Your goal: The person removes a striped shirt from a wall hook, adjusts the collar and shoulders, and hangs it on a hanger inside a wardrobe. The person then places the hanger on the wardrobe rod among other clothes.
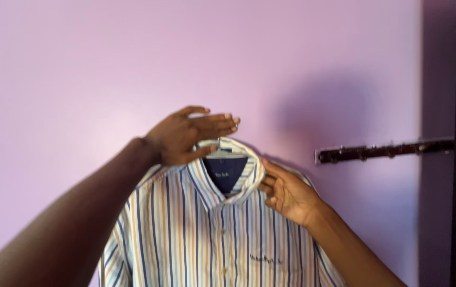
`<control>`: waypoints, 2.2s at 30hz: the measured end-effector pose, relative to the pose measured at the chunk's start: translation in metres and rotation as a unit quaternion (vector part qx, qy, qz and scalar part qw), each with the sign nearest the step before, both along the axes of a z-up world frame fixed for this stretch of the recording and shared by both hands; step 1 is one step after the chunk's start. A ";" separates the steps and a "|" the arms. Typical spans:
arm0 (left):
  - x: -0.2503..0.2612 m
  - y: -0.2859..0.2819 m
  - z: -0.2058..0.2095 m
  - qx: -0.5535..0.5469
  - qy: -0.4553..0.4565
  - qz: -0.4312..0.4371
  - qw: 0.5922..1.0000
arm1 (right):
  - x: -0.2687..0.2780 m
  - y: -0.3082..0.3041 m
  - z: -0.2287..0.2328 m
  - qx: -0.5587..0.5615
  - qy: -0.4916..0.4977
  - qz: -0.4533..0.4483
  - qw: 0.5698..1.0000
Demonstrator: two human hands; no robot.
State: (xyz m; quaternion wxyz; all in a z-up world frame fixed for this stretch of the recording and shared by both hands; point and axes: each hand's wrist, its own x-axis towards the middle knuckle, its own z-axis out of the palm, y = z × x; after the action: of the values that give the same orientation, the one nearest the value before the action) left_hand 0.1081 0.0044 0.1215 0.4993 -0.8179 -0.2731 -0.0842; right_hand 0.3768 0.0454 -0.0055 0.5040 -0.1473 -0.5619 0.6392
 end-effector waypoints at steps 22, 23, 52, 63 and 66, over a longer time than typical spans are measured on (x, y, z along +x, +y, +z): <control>0.027 -0.033 0.006 -0.104 -0.086 0.109 0.985 | -0.015 -0.028 -0.046 -0.009 -0.126 -0.101 0.987; 0.029 -0.034 0.008 -0.112 -0.090 0.127 0.981 | -0.020 -0.033 -0.050 -0.015 -0.119 -0.091 0.989; 0.038 -0.050 0.024 -0.153 -0.072 0.156 0.973 | -0.091 -0.074 0.039 0.277 -0.263 -0.283 0.879; 0.043 -0.054 0.032 -0.162 -0.072 0.182 0.967 | -0.052 -0.093 0.034 0.342 -0.238 -0.239 0.877; 0.037 -0.050 0.035 -0.152 -0.049 0.143 0.977 | -0.026 -0.088 0.042 0.320 -0.241 -0.384 0.832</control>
State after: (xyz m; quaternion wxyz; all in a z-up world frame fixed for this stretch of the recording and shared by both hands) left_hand 0.1454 -0.0456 0.1562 0.3617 -0.8316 -0.4213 -0.0092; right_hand 0.3506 -0.0428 0.0368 0.5765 -0.3308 -0.7370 0.1226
